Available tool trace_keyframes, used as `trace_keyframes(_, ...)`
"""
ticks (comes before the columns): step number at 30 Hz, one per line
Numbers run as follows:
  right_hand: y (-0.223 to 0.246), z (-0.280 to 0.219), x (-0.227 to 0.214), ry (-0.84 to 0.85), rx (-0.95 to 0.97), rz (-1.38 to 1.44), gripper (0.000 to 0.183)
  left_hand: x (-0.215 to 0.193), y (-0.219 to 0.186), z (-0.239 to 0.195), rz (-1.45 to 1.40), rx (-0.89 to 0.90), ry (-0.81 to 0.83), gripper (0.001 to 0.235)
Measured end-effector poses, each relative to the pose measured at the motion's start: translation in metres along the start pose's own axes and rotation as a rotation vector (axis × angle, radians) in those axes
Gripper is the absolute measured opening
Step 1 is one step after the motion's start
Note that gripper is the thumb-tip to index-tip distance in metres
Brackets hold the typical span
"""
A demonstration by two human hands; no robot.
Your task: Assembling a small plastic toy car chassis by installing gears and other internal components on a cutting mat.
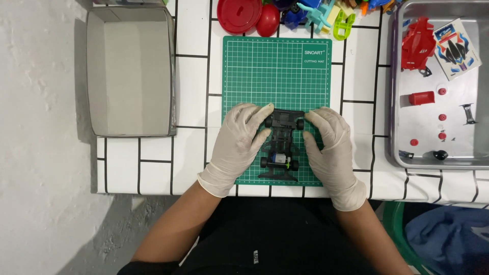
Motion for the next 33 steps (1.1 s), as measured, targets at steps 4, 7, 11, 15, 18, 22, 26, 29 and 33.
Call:
trace_keyframes(4, 0.000, -0.002, -0.003, -0.009, 0.027, 0.032, 0.045, 0.002, 0.002, -0.001, -0.026, 0.010, -0.006, 0.047)
trace_keyframes(7, -0.001, -0.002, -0.004, -0.029, 0.059, 0.059, 0.043, 0.003, 0.004, -0.002, -0.057, 0.021, -0.015, 0.045)
trace_keyframes(11, -0.005, -0.005, -0.002, -0.033, 0.061, 0.090, 0.039, 0.005, 0.003, -0.002, -0.048, 0.008, -0.011, 0.044)
trace_keyframes(15, 0.006, -0.001, -0.011, 0.035, 0.011, 0.168, 0.053, 0.001, -0.001, 0.000, -0.035, -0.030, -0.002, 0.051)
trace_keyframes(18, 0.015, 0.002, -0.011, 0.137, -0.055, 0.210, 0.072, 0.002, 0.000, -0.001, -0.016, -0.039, 0.015, 0.058)
trace_keyframes(22, 0.013, -0.001, -0.004, 0.221, -0.080, 0.113, 0.081, 0.002, -0.004, -0.001, -0.001, -0.048, 0.025, 0.060)
trace_keyframes(26, 0.008, -0.001, -0.004, 0.245, -0.039, 0.158, 0.092, 0.002, -0.004, -0.001, 0.026, -0.043, 0.032, 0.061)
trace_keyframes(29, 0.007, 0.000, -0.004, 0.256, -0.039, 0.188, 0.095, 0.000, -0.005, 0.000, 0.026, -0.046, 0.037, 0.060)
trace_keyframes(33, 0.007, 0.002, -0.007, 0.277, -0.021, 0.256, 0.098, -0.001, -0.006, 0.001, 0.023, -0.064, 0.050, 0.060)
Point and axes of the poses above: each hand's wrist, its own z-axis towards the middle knuckle, its own x-axis out of the palm, y = z × x, the point moved 5 cm from there along z, towards the middle knuckle, and after that the axes turned 10 degrees about -x, right-handed, at the moved point
